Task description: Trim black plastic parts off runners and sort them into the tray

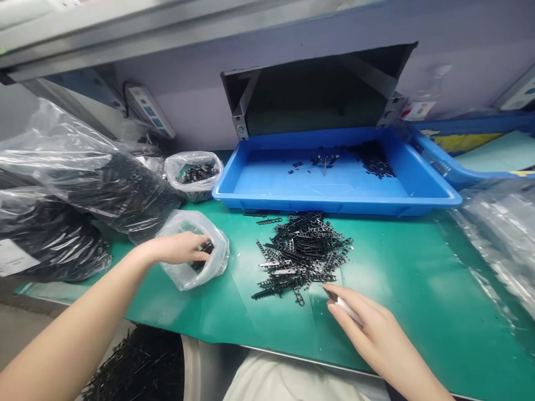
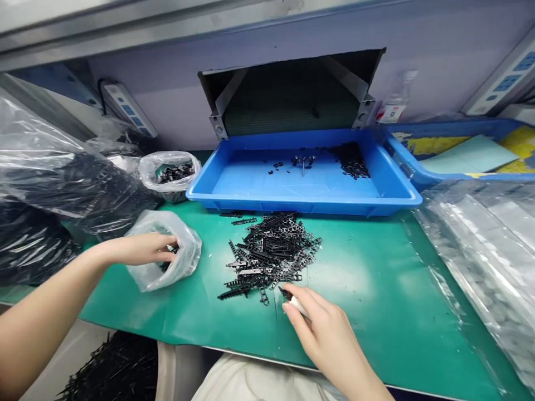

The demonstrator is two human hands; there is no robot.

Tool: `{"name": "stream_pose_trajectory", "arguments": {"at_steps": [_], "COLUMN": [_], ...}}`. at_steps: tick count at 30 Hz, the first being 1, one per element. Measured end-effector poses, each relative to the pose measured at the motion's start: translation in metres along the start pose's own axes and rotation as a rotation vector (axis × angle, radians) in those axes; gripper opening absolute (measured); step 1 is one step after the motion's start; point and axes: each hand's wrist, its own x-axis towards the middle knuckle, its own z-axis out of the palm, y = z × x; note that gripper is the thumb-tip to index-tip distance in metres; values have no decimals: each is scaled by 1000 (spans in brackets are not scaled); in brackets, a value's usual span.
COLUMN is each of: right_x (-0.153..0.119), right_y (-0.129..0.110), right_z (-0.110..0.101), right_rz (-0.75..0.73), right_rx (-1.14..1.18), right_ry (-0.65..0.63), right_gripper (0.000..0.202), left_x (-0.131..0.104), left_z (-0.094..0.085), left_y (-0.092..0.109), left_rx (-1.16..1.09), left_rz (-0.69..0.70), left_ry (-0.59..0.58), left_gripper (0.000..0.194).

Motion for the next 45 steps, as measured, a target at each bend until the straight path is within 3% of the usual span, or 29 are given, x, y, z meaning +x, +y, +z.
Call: {"name": "stream_pose_trajectory", "arguments": {"at_steps": [3, 5, 7, 9, 11, 13, 16, 18, 22, 25, 28, 31, 34, 37, 45], "right_x": [-1, 0, 1, 3, 5, 6, 5, 5, 9, 17, 25, 29, 27, 20, 1], "right_y": [1, 3, 3, 2, -2, -6, -11, -12, -15, -19, -26, -31, -31, -26, -28], "right_z": [-1, 0, 2, 5, 7, 7, 4, 0, -3, 0, 6, 10, 9, 4, 0], "right_rz": [36, 54, 64, 71, 78, 90, 137, 209, 387, 429, 429, 383, 332, 286, 6], "right_rx": [2, 6, 11, 22, 38, 59, 112, 188, 426, 649, 829, 878, 793, 555, 44], "right_ry": [1, -2, -4, -12, -16, -21, -29, -55, -98, -74, -89, -113, -125, -105, -99], "right_gripper": [27, 27, 27, 27, 27, 27, 28, 28, 33, 35, 24, 18, 17, 25, 35], "left_x": [-8, -16, -23, -24, -18, -8, 7, 10, -1, -16, -26, -28, -28, -29, -35], "left_z": [-8, -11, -6, 11, 37, 64, 93, 101, 99, 98, 102, 108, 113, 115, 114], "left_y": [-10, -5, 15, 47, 80, 104, 119, 119, 126, 138, 148, 152, 152, 150, 150], "left_rx": [117, 203, 218, 118, 56, 74, 31, -90, -474, -850, -1165, -1381, -1504, -1575, -1600], "left_rz": [-3, 11, 73, 170, 291, 310, 262, 228, 68, -83, -154, -174, -190, -216, -242], "left_ry": [-127, -3, 170, 266, 168, 78, 45, 58, 88, -83, -282, -326, -341, -354, -301], "left_gripper": [20, 20, 24, 21, 19, 15, 15, 16, 12, 8, 7, 13, 17, 21, 20]}}
